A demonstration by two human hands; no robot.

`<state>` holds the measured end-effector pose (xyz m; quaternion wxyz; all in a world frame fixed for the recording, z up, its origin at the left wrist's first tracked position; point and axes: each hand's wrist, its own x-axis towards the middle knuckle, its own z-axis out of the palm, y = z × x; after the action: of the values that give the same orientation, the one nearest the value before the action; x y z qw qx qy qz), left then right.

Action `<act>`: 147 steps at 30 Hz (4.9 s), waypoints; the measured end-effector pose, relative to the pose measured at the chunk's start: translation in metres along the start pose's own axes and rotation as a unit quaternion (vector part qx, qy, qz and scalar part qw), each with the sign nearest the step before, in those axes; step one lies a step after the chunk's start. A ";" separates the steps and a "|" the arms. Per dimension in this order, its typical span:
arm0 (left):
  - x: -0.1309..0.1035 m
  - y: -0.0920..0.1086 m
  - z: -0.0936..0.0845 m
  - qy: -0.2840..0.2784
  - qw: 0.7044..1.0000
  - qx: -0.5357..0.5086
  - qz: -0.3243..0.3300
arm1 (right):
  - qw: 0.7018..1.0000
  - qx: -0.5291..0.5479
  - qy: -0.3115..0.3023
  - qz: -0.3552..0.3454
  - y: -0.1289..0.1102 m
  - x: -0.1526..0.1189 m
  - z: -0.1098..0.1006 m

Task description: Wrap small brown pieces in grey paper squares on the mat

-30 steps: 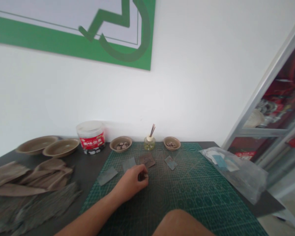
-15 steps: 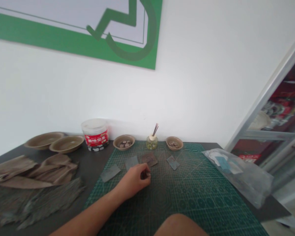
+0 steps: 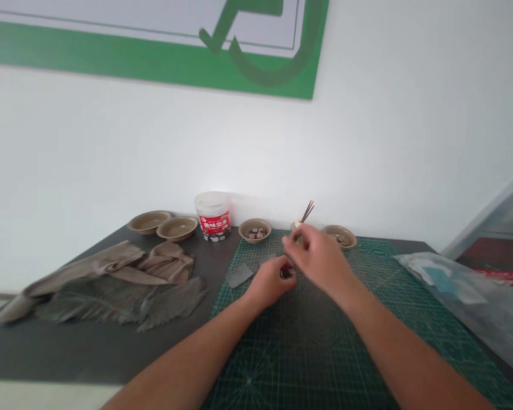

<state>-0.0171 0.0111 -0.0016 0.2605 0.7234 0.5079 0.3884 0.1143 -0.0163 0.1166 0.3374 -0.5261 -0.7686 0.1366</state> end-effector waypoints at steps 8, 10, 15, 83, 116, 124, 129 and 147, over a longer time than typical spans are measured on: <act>0.004 -0.006 -0.001 0.000 1.000 0.017 0.022 | 0.987 -0.056 0.072 0.134 0.099 0.078 0.001; 0.004 -0.007 -0.001 0.008 1.000 0.007 0.023 | 0.988 -0.047 0.077 0.129 0.101 0.088 0.009; 0.006 -0.010 -0.002 0.009 1.000 -0.016 0.018 | 0.992 -0.040 0.070 0.100 0.108 0.107 0.023; 0.011 -0.010 0.005 0.013 0.912 -0.390 -0.125 | 0.826 0.531 0.140 0.125 0.142 0.018 -0.029; 0.010 -0.010 0.005 -0.009 0.914 -0.376 -0.151 | 0.880 0.392 0.265 0.031 0.160 0.060 -0.035; 0.010 -0.007 0.003 -0.015 0.921 -0.359 -0.148 | 0.936 0.268 0.225 0.019 0.162 0.066 -0.019; 0.010 -0.006 0.004 -0.016 0.921 -0.361 -0.147 | 0.943 0.267 0.200 0.014 0.160 0.072 -0.018; 0.010 -0.007 0.003 -0.023 0.927 -0.351 -0.133 | 0.990 0.091 0.106 0.005 0.128 0.102 -0.024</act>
<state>-0.0161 0.0231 -0.0057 0.5586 0.5206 0.4245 0.4865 0.1993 0.1249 0.1000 0.4627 -0.5087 -0.7101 0.1513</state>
